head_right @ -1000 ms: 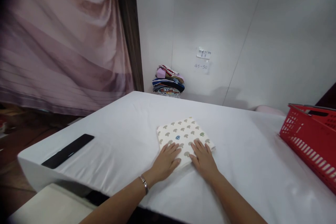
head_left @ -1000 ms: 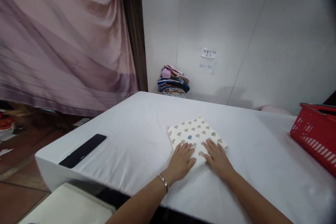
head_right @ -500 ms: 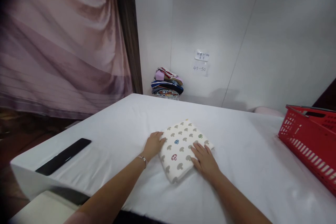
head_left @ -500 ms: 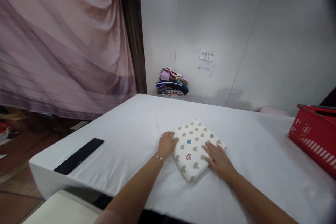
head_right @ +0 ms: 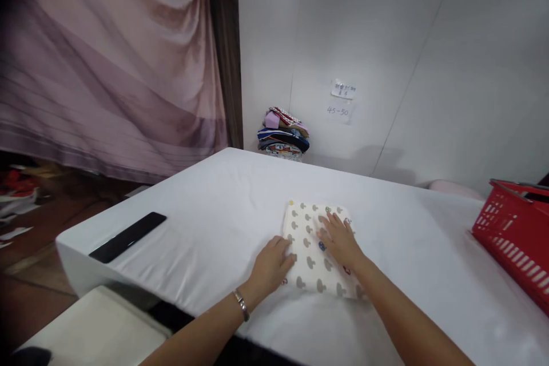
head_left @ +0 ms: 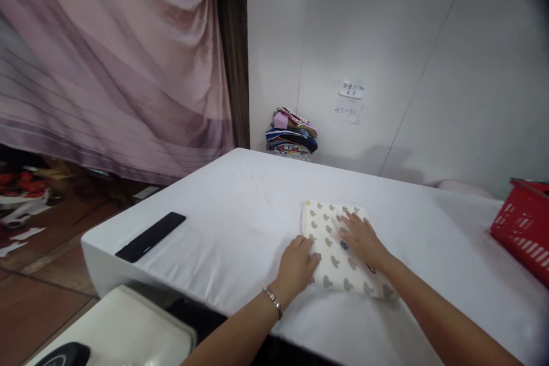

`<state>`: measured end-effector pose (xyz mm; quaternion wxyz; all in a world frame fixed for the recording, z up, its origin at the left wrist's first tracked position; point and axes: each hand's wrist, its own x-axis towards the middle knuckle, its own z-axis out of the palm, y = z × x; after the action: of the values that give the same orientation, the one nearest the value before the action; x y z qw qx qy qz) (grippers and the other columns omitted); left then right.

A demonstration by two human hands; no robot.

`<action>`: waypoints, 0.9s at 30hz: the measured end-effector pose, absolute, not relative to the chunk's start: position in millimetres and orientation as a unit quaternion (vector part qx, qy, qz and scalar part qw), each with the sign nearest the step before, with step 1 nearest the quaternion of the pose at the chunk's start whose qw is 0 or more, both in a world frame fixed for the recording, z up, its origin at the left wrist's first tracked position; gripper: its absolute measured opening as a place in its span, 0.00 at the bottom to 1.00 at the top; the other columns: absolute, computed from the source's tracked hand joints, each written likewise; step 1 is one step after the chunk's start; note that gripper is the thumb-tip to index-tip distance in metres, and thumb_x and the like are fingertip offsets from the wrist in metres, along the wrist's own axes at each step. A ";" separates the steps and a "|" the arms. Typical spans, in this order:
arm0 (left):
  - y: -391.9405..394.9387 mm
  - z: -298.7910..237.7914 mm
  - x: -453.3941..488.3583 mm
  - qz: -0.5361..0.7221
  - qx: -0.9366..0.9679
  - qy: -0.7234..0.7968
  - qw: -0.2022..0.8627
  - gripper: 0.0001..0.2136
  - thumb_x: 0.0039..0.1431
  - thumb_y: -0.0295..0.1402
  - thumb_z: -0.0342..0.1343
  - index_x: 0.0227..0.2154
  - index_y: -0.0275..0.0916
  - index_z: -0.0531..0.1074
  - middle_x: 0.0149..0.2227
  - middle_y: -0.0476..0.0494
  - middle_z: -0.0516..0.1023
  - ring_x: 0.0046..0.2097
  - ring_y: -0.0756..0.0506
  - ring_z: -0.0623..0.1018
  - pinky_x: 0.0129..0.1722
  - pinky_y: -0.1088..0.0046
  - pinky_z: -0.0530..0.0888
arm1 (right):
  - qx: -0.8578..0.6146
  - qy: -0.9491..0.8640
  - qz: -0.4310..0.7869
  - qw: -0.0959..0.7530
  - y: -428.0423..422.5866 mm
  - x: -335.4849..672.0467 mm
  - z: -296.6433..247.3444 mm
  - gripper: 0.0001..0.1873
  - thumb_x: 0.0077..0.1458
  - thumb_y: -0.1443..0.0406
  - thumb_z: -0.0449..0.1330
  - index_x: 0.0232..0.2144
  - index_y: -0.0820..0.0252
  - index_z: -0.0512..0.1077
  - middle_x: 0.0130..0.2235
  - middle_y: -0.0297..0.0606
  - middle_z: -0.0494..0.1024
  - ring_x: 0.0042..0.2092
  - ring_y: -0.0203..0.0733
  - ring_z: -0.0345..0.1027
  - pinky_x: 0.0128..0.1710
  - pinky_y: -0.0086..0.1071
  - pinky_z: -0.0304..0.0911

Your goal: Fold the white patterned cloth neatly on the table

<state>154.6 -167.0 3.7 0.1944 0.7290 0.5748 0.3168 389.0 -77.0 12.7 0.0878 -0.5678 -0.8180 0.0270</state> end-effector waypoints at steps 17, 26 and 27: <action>-55.3 15.0 176.3 0.269 0.694 0.655 0.132 0.19 0.59 0.40 0.45 0.50 0.38 0.64 0.56 0.38 0.64 0.57 0.41 0.63 0.53 0.66 0.62 | -0.643 -0.766 -0.020 0.010 -68.8 392.1 -20.8 0.32 0.60 0.52 0.38 0.61 0.63 0.52 0.64 0.46 0.49 0.65 0.50 0.37 0.60 0.47 0.39; -36.9 -19.6 184.7 0.173 0.723 0.657 0.127 0.25 0.61 0.43 0.36 0.59 0.42 0.54 0.66 0.46 0.47 0.62 0.40 0.55 0.58 0.56 0.55 | -0.653 -0.757 0.025 -0.009 -48.9 390.2 -1.2 0.32 0.59 0.49 0.39 0.61 0.57 0.52 0.65 0.43 0.49 0.65 0.49 0.38 0.59 0.51 0.40; -36.9 -20.1 184.0 0.180 0.722 0.655 0.129 0.25 0.61 0.43 0.36 0.59 0.42 0.54 0.66 0.47 0.47 0.62 0.40 0.55 0.58 0.56 0.55 | -0.655 -0.755 0.014 0.006 -42.8 390.4 0.9 0.32 0.59 0.49 0.39 0.60 0.58 0.52 0.65 0.44 0.49 0.65 0.49 0.37 0.60 0.51 0.39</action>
<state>184.0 -36.9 -20.1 0.1292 0.7221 0.6554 0.1797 390.4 -42.8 0.9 0.0063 -0.6552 -0.7553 0.0144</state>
